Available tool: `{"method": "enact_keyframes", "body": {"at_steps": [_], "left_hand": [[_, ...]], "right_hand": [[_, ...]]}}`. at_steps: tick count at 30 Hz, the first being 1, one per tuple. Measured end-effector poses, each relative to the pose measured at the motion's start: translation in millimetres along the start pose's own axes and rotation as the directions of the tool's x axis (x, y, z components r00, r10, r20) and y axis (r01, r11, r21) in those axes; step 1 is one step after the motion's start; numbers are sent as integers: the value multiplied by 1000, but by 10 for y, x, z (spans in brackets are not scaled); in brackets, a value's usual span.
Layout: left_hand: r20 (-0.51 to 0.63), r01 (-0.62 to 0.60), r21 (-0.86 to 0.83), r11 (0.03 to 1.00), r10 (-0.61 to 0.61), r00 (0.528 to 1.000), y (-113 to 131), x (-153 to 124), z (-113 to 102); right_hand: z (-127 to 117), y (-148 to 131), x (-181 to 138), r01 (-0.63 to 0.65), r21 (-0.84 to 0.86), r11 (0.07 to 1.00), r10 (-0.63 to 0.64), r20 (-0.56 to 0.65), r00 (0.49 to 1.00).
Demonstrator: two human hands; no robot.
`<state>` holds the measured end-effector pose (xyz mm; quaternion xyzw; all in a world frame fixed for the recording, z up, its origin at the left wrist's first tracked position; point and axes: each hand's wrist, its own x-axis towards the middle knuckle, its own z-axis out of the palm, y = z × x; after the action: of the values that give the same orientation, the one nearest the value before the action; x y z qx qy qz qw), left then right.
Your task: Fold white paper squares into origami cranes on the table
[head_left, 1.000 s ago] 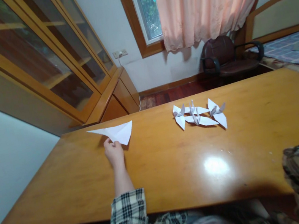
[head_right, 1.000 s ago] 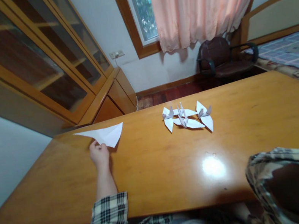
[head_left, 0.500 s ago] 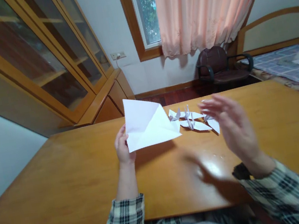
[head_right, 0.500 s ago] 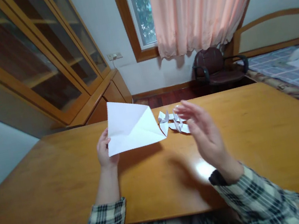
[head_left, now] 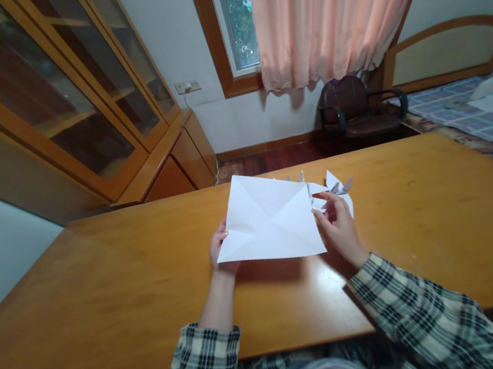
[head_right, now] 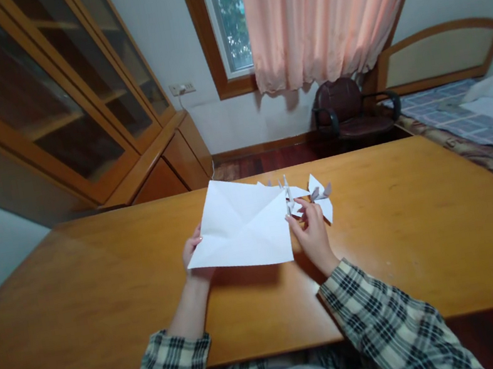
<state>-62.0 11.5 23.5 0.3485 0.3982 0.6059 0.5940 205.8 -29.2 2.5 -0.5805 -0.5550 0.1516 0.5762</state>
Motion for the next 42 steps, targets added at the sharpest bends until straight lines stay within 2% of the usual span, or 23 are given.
{"method": "enact_keyframes", "body": {"at_steps": [3, 5, 9, 14, 16, 19, 23, 25, 27, 29, 32, 33, 34, 36, 37, 39, 41, 42], "left_hand": [[16, 20, 11, 1000, -21, 1000, 5, 6, -71], [46, 72, -4, 997, -71, 996, 13, 20, -125], [106, 187, -25, 982, -183, 977, 30, 54, -254], [215, 323, 52, 945, -326, 920, 48, 79, -400], [257, 341, 89, 936, -353, 900, 58, 81, -424], [312, 306, 89, 948, -318, 895, 70, 71, -412], [293, 279, 149, 949, -312, 904, 76, 28, -377], [263, 275, 216, 937, -327, 908, 86, -7, -390], [268, 265, 276, 924, -339, 902, 105, -52, -434], [313, 285, 357, 890, -401, 861, 129, -108, -501], [363, 332, 550, 766, -577, 731, 167, -208, -591], [371, 302, 602, 739, -594, 714, 180, -245, -606], [384, 228, 643, 731, -565, 730, 193, -283, -611], [452, -33, 711, 702, -421, 787, 223, -364, -589], [514, -198, 733, 651, -339, 788, 236, -407, -568], [627, -443, 739, 508, -278, 728, 248, -494, -518], [692, -549, 717, 430, -336, 639, 231, -574, -473], [701, -576, 712, 402, -363, 614, 211, -605, -455]], "right_hand": [[-29, 47, -2, -59, 137, 989, 49, 71, 996], [-45, 65, -6, -48, 175, 983, 20, 158, 987], [-85, 88, -3, 131, 1, 991, -128, 210, 969], [-133, 83, -1, 361, -169, 917, -322, 219, 921], [-147, 56, -7, 447, -190, 874, -393, 265, 881], [-164, -1, -26, 561, -199, 804, -475, 355, 806], [-164, -95, -94, 645, -136, 752, -519, 482, 706], [-161, -140, -146, 669, -58, 741, -528, 565, 634], [-168, -161, -204, 676, 54, 735, -539, 652, 534], [-192, -141, -263, 645, 162, 747, -552, 693, 464], [-260, -40, -337, 505, 275, 818, -524, 720, 455], [-288, 2, -353, 452, 294, 842, -502, 734, 457], [-315, 41, -364, 404, 309, 861, -481, 754, 448], [-363, 104, -365, 316, 338, 887, -452, 776, 440], [-382, 126, -356, 275, 348, 896, -439, 784, 438], [-409, 149, -326, 203, 358, 911, -412, 798, 440], [-424, 156, -290, 146, 353, 924, -380, 814, 439], [-427, 157, -274, 124, 348, 929, -366, 821, 439]]}}
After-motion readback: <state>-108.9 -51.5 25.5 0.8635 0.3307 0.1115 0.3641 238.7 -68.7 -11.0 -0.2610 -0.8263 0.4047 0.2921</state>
